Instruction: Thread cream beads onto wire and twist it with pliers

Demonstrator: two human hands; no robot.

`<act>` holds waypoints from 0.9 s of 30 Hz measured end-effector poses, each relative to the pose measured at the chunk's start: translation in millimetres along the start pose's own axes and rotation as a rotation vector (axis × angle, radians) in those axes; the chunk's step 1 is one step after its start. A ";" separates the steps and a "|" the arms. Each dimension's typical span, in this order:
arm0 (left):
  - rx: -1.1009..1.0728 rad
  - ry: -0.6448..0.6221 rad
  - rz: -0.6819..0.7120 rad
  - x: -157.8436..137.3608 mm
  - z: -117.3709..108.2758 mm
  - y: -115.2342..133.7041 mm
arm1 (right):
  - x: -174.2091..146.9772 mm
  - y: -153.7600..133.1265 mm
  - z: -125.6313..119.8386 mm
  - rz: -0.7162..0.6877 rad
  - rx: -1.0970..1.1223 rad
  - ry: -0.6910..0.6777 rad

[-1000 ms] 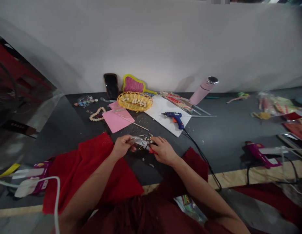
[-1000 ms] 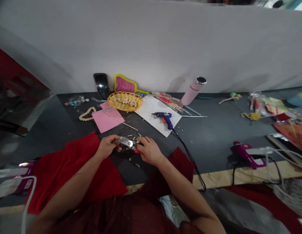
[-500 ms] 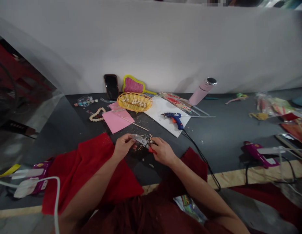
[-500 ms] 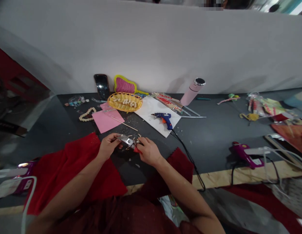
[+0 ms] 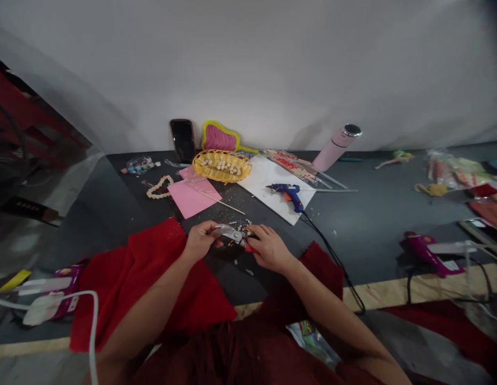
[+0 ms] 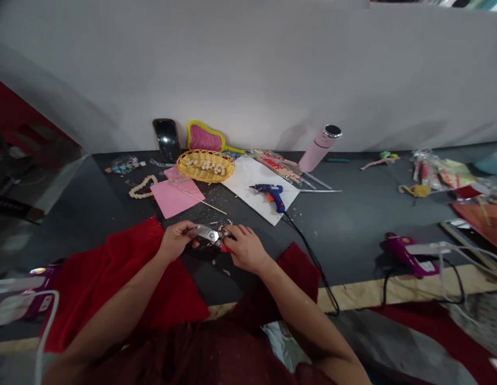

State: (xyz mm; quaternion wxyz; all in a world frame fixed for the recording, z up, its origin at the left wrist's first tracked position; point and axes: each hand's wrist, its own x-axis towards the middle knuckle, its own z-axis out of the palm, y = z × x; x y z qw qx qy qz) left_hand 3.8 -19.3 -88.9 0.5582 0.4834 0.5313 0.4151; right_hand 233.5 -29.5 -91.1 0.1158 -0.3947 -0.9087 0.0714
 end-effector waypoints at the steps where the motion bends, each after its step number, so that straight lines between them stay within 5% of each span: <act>1: 0.001 -0.010 -0.002 0.3 -0.7 0.0 | 0.0 0.2 0.4 0.001 0.002 0.001; 19: -0.016 -0.009 -0.001 -2.3 0.5 1.4 | -1.2 0.7 7.6 -0.005 -0.001 0.043; 27: -0.112 -0.152 -0.038 -1.2 -6.8 1.4 | -2.2 2.6 -2.7 -0.037 0.018 -0.024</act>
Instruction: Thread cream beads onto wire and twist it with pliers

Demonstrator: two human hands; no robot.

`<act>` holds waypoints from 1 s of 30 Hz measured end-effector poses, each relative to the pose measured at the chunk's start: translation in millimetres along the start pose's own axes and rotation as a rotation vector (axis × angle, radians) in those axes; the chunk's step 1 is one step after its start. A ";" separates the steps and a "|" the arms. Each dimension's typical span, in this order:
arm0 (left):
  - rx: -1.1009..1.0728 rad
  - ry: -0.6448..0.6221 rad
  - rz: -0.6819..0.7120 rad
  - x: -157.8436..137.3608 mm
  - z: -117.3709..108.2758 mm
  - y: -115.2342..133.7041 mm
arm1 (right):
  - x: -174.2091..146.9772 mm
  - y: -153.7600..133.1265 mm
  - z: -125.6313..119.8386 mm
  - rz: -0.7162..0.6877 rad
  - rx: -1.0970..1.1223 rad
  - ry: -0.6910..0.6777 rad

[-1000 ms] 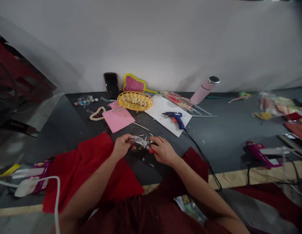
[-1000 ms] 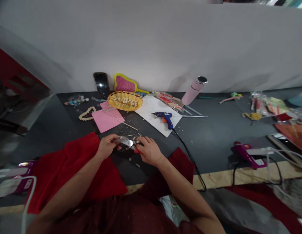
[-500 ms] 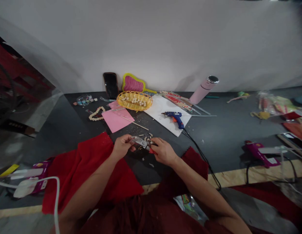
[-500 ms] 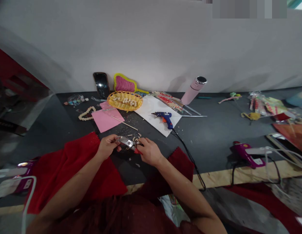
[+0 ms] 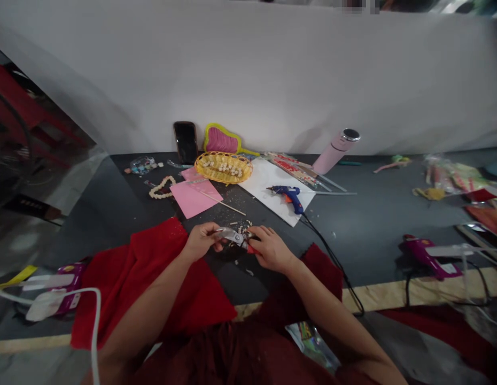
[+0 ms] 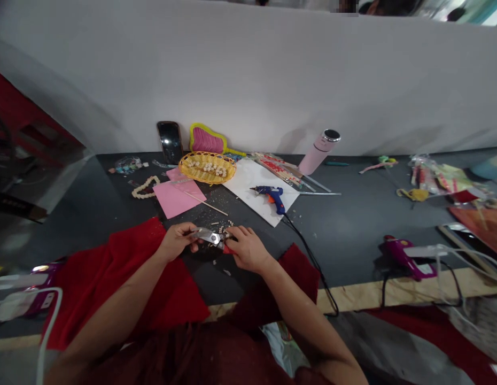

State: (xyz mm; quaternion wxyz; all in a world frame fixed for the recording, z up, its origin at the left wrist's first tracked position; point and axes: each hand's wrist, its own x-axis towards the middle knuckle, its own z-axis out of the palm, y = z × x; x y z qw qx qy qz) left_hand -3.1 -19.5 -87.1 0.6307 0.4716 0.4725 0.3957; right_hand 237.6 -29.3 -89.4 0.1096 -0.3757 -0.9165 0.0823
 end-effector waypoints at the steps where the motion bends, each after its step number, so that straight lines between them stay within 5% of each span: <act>1: -0.004 -0.023 -0.002 0.1 -1.1 -0.5 | -0.2 0.4 -0.6 -0.004 0.002 -0.005; 6: -0.011 -0.076 -0.015 0.3 -3.4 -2.2 | -0.1 2.2 1.3 -0.027 0.024 0.015; 23: 0.056 0.193 0.069 3.2 11.0 -10.3 | 1.6 -2.7 8.6 0.080 -0.010 0.057; 30: 0.126 0.190 0.043 0.1 10.9 -3.9 | 1.6 -5.9 -1.8 0.080 -0.009 0.012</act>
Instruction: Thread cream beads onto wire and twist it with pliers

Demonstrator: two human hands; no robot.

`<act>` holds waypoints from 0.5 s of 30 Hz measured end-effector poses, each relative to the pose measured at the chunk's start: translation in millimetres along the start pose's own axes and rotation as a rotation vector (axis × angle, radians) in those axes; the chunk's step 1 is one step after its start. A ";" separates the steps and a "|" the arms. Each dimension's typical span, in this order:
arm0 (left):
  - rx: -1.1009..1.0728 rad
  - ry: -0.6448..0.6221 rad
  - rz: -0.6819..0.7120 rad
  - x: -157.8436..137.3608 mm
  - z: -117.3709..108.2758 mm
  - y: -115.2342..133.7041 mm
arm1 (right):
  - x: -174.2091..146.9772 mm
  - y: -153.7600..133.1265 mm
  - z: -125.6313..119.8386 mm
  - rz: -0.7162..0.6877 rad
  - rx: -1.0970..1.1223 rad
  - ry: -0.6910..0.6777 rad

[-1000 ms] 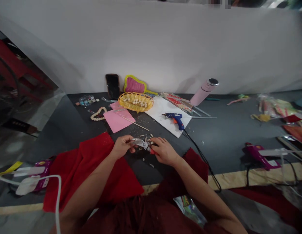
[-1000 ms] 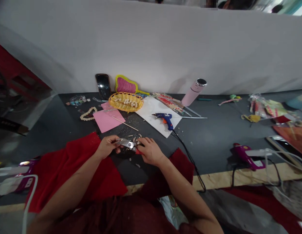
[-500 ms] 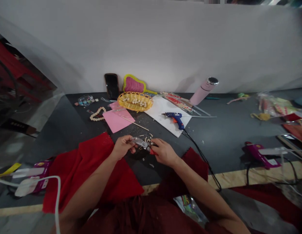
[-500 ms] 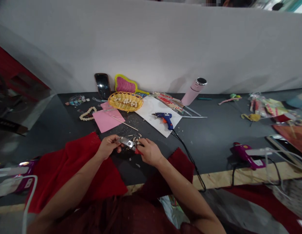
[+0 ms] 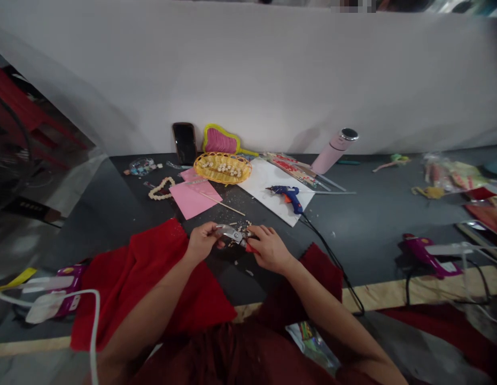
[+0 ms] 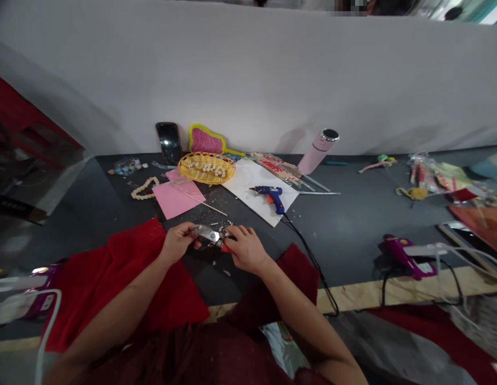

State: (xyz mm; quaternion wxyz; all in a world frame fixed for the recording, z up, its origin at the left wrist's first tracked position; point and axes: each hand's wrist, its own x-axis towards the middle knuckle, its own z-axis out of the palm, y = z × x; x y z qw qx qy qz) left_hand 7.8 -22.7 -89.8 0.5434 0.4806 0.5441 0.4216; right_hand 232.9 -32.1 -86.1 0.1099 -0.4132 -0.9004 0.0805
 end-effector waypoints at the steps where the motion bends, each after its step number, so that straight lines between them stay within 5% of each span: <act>1: 0.002 -0.006 -0.003 -0.2 -0.2 1.3 | 0.0 -0.1 -0.8 -0.002 0.006 -0.002; 15: 0.010 -0.073 0.008 1.2 -2.9 -6.9 | -1.8 5.5 8.0 -0.053 0.053 0.021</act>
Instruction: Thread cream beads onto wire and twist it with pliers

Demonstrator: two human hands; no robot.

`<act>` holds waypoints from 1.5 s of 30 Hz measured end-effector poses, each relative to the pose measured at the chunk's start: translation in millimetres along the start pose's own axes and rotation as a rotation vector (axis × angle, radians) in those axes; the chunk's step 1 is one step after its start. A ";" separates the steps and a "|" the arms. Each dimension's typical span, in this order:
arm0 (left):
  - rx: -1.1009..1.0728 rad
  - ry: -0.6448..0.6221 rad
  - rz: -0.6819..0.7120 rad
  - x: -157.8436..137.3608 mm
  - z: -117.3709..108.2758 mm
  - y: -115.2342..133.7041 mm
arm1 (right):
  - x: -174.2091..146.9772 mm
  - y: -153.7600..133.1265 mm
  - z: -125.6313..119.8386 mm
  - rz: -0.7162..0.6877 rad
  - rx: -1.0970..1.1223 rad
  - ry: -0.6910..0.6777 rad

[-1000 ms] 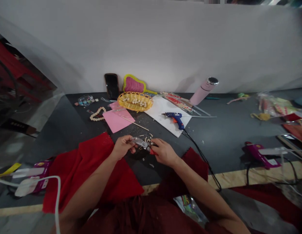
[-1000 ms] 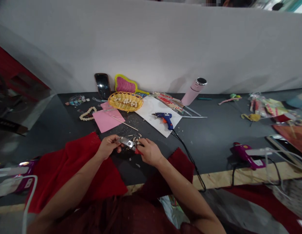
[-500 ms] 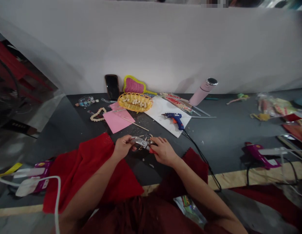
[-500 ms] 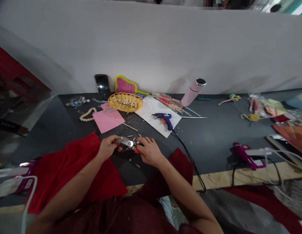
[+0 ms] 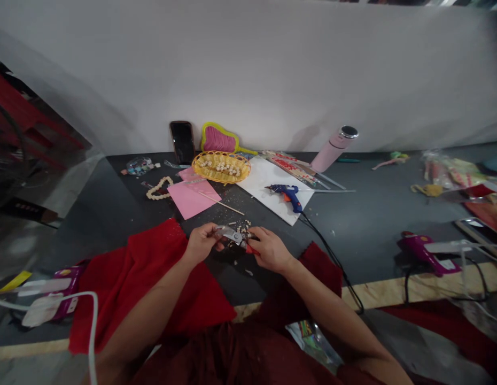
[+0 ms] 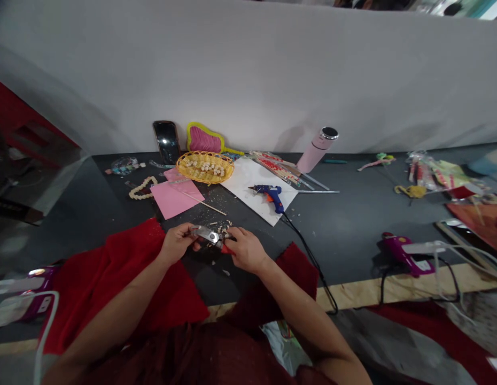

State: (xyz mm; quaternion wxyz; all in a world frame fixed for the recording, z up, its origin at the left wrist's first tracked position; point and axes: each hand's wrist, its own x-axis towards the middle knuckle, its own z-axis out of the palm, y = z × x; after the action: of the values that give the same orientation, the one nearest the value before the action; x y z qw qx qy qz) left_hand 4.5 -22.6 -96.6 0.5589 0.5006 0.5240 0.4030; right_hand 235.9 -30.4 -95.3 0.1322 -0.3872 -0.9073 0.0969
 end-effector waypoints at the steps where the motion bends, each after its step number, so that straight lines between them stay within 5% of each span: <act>1: -0.007 0.008 0.005 0.0 1.0 -0.9 | -0.3 -0.4 0.5 0.003 0.002 0.003; 12: 0.038 0.092 0.046 -0.3 3.2 1.7 | 1.6 -3.1 2.2 0.050 -0.038 0.020; 28: 0.081 0.048 0.060 -0.7 2.8 2.9 | 1.7 -1.9 -2.0 0.037 -0.031 -0.018; 37: 0.009 -0.009 0.077 -1.7 5.0 -0.3 | -1.4 -2.2 3.7 0.030 -0.009 0.020; 45: -0.070 0.067 0.040 -0.9 8.7 4.7 | 0.6 -3.3 3.7 0.057 -0.031 0.030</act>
State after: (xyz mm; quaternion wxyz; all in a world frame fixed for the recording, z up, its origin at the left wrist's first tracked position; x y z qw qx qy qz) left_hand 13.4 -23.8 -92.3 0.5498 0.4775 0.5179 0.4489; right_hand 232.1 -32.4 -97.8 0.1368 -0.4162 -0.8953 0.0808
